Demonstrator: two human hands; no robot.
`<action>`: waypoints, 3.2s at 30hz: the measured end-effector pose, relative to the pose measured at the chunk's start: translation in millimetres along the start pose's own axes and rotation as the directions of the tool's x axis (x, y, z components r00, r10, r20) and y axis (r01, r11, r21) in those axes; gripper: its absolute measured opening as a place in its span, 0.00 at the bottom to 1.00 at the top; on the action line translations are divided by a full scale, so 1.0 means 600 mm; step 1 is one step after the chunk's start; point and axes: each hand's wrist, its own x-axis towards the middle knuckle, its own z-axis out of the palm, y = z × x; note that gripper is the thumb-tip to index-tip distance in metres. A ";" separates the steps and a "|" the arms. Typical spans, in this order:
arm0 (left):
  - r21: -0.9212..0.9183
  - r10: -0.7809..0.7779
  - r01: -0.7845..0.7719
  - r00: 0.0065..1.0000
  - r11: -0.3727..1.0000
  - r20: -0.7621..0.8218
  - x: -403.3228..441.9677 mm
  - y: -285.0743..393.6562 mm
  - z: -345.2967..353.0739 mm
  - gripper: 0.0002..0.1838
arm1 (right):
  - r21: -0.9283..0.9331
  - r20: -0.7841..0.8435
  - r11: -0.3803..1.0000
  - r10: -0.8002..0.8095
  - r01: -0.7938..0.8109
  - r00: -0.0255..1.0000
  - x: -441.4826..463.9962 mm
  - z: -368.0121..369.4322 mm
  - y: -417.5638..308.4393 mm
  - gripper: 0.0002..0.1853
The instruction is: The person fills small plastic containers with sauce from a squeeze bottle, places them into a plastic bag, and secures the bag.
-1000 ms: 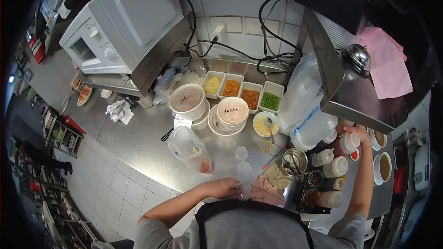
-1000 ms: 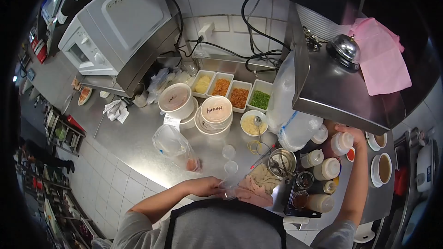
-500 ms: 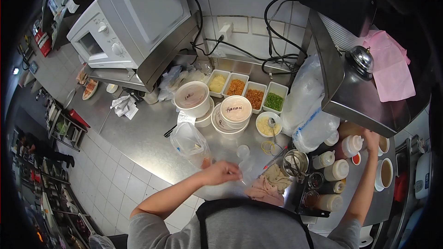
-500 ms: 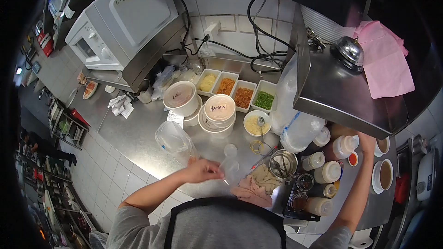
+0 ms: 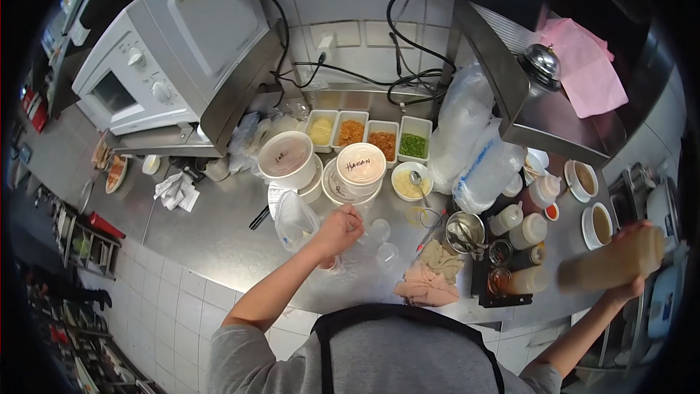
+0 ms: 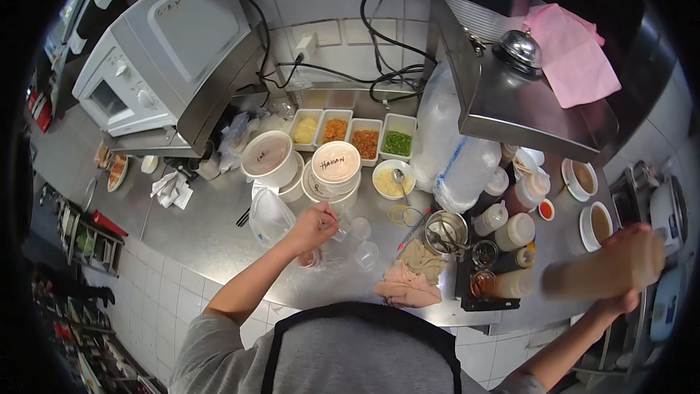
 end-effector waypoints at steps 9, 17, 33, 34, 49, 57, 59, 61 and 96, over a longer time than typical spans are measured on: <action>-0.430 -0.245 0.212 0.969 0.877 -0.023 0.012 0.014 -0.035 0.15 | 0.513 0.138 0.621 0.623 -0.594 0.770 -0.245 0.331 0.157 0.48; -0.601 -0.142 0.192 0.981 0.775 0.131 -0.073 0.021 -0.045 0.14 | -0.023 0.538 0.521 0.726 -0.853 0.429 -0.244 0.384 0.149 0.45; -0.028 0.093 -0.095 0.993 0.995 -0.069 -0.104 0.012 0.042 0.41 | -0.945 0.232 0.195 0.965 0.264 0.120 -0.155 0.489 0.146 0.40; -0.030 0.097 -0.100 0.992 0.995 -0.076 -0.104 0.010 0.047 0.42 | -0.943 0.229 0.189 0.965 0.272 0.124 -0.158 0.486 0.150 0.40; -0.074 0.087 -0.099 0.985 0.992 -0.147 -0.094 0.007 0.079 0.42 | -0.945 0.254 0.194 0.943 0.264 0.216 -0.162 0.451 0.154 0.34; -0.166 0.052 -0.076 0.989 0.983 -0.140 -0.084 0.021 0.088 0.41 | -0.964 0.244 0.209 0.940 0.163 0.240 -0.158 0.421 0.143 0.33; -0.233 0.034 -0.063 0.991 0.970 -0.126 -0.077 0.032 0.085 0.41 | -0.942 0.306 0.326 0.932 -0.084 0.194 -0.157 0.393 0.147 0.35; -0.366 -0.048 0.012 0.995 0.930 -0.089 -0.076 0.056 0.073 0.42 | -0.843 0.386 0.430 0.902 -0.324 0.194 -0.154 0.357 0.146 0.38; -0.371 0.116 -0.185 0.973 0.910 -0.199 -0.093 0.197 -0.085 0.42 | 0.034 0.144 0.973 0.223 -0.230 0.964 -0.004 0.232 0.137 0.10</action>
